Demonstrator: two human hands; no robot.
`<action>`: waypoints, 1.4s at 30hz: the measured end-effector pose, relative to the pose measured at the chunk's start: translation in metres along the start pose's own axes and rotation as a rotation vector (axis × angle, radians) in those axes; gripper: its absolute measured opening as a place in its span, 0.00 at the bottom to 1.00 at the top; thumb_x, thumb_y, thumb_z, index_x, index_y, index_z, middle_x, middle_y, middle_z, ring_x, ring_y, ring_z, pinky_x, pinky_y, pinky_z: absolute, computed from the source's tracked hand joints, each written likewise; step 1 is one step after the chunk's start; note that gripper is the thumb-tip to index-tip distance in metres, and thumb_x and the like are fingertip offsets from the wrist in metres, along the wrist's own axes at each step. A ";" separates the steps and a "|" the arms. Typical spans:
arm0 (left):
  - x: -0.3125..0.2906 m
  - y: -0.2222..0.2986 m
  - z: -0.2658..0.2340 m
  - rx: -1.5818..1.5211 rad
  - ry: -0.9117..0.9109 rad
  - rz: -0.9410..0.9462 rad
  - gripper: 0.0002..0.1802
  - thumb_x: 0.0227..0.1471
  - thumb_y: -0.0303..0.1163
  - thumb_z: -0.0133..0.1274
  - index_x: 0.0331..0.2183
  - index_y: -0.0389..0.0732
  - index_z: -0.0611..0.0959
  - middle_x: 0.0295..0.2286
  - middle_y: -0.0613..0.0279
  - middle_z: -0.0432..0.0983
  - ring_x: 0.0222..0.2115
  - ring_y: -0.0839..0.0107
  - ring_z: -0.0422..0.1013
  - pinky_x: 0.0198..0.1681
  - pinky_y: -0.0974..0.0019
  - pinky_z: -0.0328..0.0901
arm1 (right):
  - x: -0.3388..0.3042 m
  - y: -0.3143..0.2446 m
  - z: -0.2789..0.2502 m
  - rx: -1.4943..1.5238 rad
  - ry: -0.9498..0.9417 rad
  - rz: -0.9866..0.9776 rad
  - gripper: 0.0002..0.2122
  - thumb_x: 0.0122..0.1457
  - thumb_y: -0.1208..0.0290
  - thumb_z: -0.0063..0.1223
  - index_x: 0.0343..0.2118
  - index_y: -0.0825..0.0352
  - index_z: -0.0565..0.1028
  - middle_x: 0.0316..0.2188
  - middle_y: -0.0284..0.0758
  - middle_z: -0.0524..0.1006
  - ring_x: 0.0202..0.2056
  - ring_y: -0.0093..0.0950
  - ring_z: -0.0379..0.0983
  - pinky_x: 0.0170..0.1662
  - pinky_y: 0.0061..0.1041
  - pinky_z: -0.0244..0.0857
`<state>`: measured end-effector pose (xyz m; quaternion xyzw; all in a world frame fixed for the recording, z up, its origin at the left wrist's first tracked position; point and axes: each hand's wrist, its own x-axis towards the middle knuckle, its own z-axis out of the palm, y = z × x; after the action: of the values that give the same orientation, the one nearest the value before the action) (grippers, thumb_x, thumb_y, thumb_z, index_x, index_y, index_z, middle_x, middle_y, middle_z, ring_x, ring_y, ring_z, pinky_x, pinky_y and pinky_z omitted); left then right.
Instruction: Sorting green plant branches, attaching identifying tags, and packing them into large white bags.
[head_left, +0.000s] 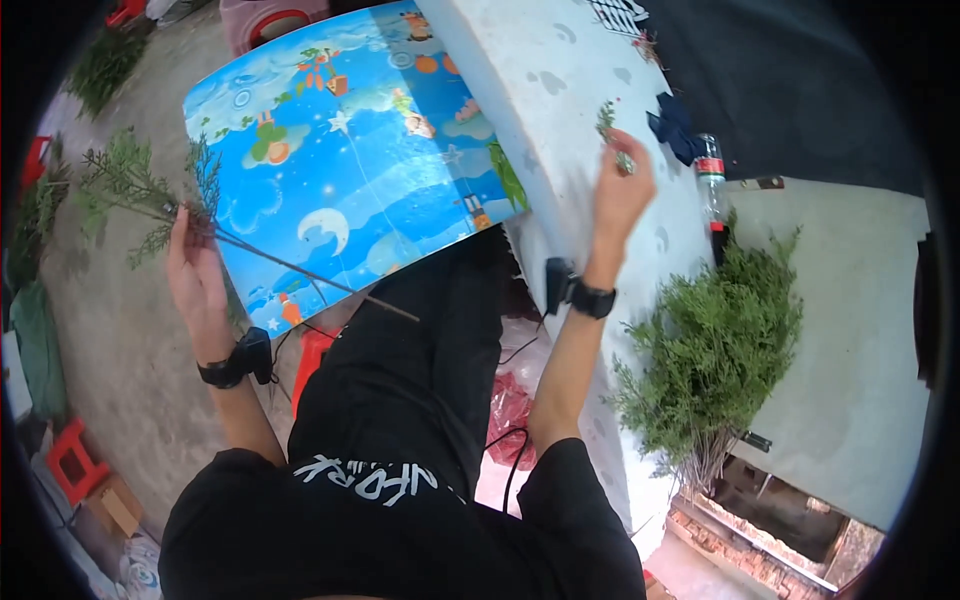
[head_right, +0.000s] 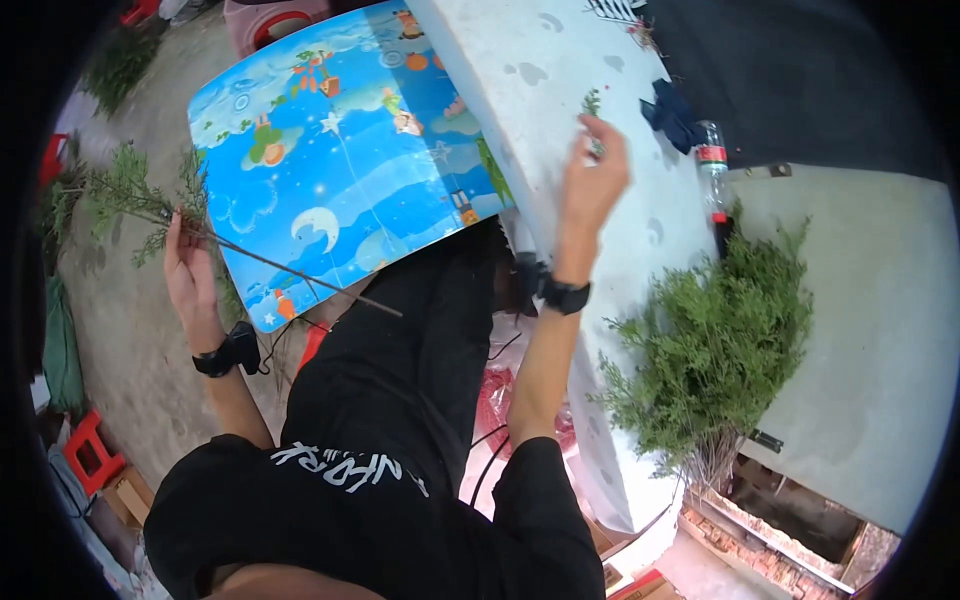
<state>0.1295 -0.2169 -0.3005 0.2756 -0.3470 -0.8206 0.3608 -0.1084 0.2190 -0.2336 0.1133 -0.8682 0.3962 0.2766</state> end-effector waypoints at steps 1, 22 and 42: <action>-0.006 -0.003 0.013 0.022 -0.058 -0.019 0.16 0.58 0.27 0.52 0.46 0.29 0.78 0.41 0.58 0.77 0.40 0.72 0.71 0.47 0.68 0.65 | 0.015 0.012 -0.021 -0.177 0.044 0.085 0.12 0.54 0.77 0.55 0.42 0.67 0.78 0.39 0.42 0.78 0.41 0.34 0.75 0.42 0.33 0.71; -0.141 0.000 0.180 0.229 -0.738 -0.036 0.10 0.45 0.24 0.65 0.32 0.31 0.85 0.31 0.61 0.81 0.27 0.81 0.73 0.30 0.76 0.67 | -0.137 -0.146 -0.042 0.564 -1.099 0.158 0.24 0.46 0.70 0.69 0.49 0.65 0.76 0.41 0.34 0.80 0.38 0.23 0.76 0.40 0.23 0.69; -0.019 -0.054 0.168 0.428 -0.416 -0.005 0.14 0.46 0.33 0.66 0.32 0.32 0.84 0.27 0.62 0.79 0.27 0.76 0.73 0.33 0.74 0.68 | -0.211 -0.127 -0.235 0.219 -0.530 0.329 0.12 0.58 0.73 0.56 0.44 0.69 0.77 0.35 0.36 0.80 0.34 0.22 0.77 0.37 0.20 0.70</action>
<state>0.0006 -0.1131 -0.2358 0.1721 -0.5780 -0.7685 0.2138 0.2094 0.3066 -0.1493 0.0999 -0.8688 0.4833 -0.0404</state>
